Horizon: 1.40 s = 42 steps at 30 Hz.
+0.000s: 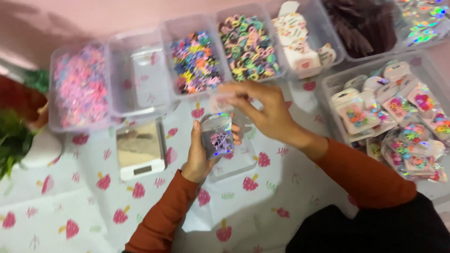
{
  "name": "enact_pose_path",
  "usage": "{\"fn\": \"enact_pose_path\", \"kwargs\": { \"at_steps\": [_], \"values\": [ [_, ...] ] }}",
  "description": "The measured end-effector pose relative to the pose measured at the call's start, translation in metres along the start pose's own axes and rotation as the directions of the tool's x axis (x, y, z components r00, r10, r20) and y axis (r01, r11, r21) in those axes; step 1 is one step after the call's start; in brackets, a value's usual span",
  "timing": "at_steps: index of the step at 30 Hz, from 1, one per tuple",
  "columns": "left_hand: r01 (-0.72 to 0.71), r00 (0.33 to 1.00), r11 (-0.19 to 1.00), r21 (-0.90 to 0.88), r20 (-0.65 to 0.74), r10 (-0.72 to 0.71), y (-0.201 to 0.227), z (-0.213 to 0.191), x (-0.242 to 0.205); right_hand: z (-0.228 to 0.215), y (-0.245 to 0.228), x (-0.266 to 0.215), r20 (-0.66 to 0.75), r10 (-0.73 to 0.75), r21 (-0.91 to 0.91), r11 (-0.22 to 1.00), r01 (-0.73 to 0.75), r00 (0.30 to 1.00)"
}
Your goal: Packing small colorful hair accessories into plastic bags by picking them from bins and weighing them on a digital scale.
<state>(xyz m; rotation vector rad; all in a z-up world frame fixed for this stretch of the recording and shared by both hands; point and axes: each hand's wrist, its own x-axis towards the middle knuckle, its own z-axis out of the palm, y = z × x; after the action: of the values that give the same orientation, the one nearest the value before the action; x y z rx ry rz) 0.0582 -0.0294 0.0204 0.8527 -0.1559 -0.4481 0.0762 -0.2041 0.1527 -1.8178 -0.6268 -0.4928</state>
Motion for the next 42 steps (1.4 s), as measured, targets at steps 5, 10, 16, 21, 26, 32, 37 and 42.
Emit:
{"fn": "enact_pose_path", "kwargs": {
  "at_steps": [5,10,16,21,26,32,37,42],
  "values": [
    [0.004,0.999,0.998,-0.057,0.033,-0.002,-0.006,0.007,-0.022,0.021,0.004,-0.044,-0.020,0.034,0.031,0.999,-0.033,0.999],
    [-0.023,0.995,0.999,-0.031,0.095,0.026,-0.017,0.004,-0.027,0.023,0.029,-0.070,-0.083,0.108,0.032,0.994,-0.106,0.991],
    [-0.012,0.993,1.000,-0.007,0.114,0.013,-0.009,0.007,-0.024,0.016,0.034,-0.064,-0.011,0.019,0.106,0.994,-0.018,1.000],
    [-0.031,0.993,0.999,-0.013,0.114,0.033,-0.008,0.001,-0.022,0.018,0.035,-0.063,0.004,0.019,0.157,0.987,-0.020,1.000],
    [-0.004,0.995,0.999,-0.047,0.097,0.008,-0.014,-0.007,-0.019,0.020,0.038,-0.060,0.061,-0.056,0.043,0.998,0.054,0.997],
    [0.007,0.998,1.000,-0.027,0.064,-0.006,-0.008,-0.013,-0.017,0.022,0.019,-0.054,0.138,-0.104,-0.078,0.990,0.115,0.985],
    [0.031,0.999,0.999,0.013,0.034,-0.031,-0.010,-0.007,-0.014,0.019,0.023,-0.053,0.186,-0.073,-0.071,0.994,0.088,0.980],
    [0.103,0.988,0.979,0.173,-0.134,-0.080,0.017,0.018,-0.026,0.019,0.024,-0.054,0.265,-0.026,-0.071,0.996,0.047,0.964]
  ]
}}
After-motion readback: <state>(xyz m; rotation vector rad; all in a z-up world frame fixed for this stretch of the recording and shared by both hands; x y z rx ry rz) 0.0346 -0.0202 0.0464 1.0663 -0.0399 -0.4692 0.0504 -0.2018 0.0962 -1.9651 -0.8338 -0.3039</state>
